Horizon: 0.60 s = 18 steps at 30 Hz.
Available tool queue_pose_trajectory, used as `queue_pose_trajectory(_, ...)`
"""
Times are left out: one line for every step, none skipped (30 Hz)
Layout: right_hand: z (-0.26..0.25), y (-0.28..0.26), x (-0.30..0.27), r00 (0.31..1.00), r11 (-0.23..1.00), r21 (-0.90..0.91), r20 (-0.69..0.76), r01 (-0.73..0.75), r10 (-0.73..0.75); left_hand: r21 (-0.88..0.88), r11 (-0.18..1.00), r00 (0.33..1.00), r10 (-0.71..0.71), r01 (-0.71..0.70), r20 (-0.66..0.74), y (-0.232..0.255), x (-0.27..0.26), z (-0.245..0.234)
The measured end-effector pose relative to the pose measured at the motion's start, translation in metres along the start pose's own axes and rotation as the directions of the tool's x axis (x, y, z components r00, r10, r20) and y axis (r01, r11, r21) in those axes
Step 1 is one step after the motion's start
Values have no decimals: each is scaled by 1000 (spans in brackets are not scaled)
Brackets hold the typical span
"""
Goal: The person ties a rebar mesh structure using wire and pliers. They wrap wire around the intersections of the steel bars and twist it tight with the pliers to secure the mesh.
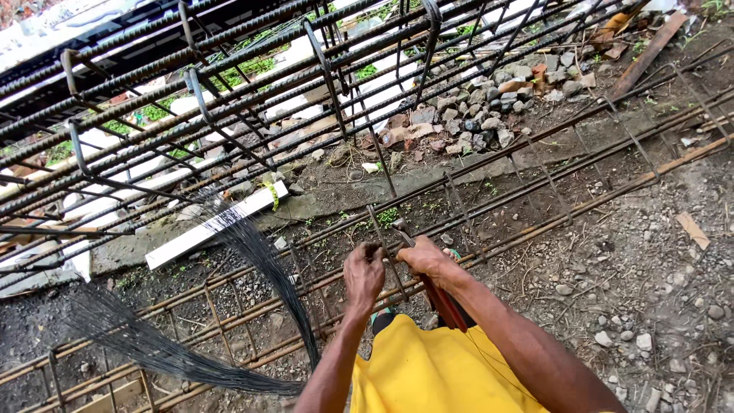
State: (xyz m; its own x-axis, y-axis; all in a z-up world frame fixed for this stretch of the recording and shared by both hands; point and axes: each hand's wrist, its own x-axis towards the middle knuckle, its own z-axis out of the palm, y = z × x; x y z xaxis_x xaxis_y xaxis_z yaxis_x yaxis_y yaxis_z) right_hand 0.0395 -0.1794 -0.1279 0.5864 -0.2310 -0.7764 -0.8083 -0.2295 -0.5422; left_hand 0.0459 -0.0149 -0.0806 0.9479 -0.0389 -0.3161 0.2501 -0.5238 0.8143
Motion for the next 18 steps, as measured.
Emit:
queue_pose_trajectory(-4,-5,-6,1000,1000,-6,-1,5,-5,-6,1000,1000,0,0,-6,-9,1,9)
queue_pose_trajectory(-8,-9,-13,1000,999,33,11,2,-2,24,1000,997,6,-4,-72,-17,3,18)
queue_pose_trajectory(-10,-12,-21,1000,997,71,26,-6,4,55,998,990,8,0,-137,-28,2,26)
queue_pose_trajectory(-10,-17,-28,1000,998,64,29,-5,3,51,999,990,3,4,-142,-29,-2,29)
queue_pose_trajectory(-11,-24,-32,1000,999,42,13,6,-6,96,994,984,64,-49,-166,-29,-3,32)
queue_pose_trajectory(-12,-31,-37,1000,1000,21,-2,16,-16,142,985,974,125,-99,-188,-29,-4,35)
queue_pose_trajectory(-9,-26,-26,1000,1000,14,-1,16,-16,138,986,974,121,-95,-192,-26,-10,36)
queue_pose_trajectory(-6,-22,-15,1000,1000,-17,22,-14,15,162,975,960,183,-150,-213,-22,-16,37)
queue_pose_trajectory(-2,-21,-1,998,998,-49,42,-38,40,188,960,939,248,-206,-237,-18,-18,37)
queue_pose_trajectory(-4,-28,-7,999,998,-55,43,-31,34,185,961,937,248,-206,-246,-18,-20,33)
queue_pose_trajectory(-7,-33,-13,998,994,-106,48,-24,29,146,953,922,294,-264,-253,-18,-24,31)
queue_pose_trajectory(-9,-38,-19,998,987,-157,53,-16,25,109,941,904,338,-321,-263,-19,-28,29)
queue_pose_trajectory(-7,-35,-22,998,986,-163,57,-22,31,107,944,907,330,-312,-263,-24,-32,28)
queue_pose_trajectory(-4,-32,-24,996,979,-202,84,-10,28,36,945,907,323,-326,-271,-30,-36,27)
queue_pose_trajectory(-6,-35,-23,994,971,-240,104,11,14,-38,936,902,325,-349,-284,-32,-32,28)
queue_pose_trajectory(-19,-50,-38,995,969,-245,100,15,10,-43,935,900,326,-352,-289,-31,-26,29)
queue_pose_trajectory(-30,-59,-56,989,959,-275,146,71,-31,7,918,862,376,-397,-339,-33,-27,30)
queue_pose_trajectory(-41,-68,-74,979,945,-302,194,127,-70,59,897,819,425,-438,-386,-35,-28,30)
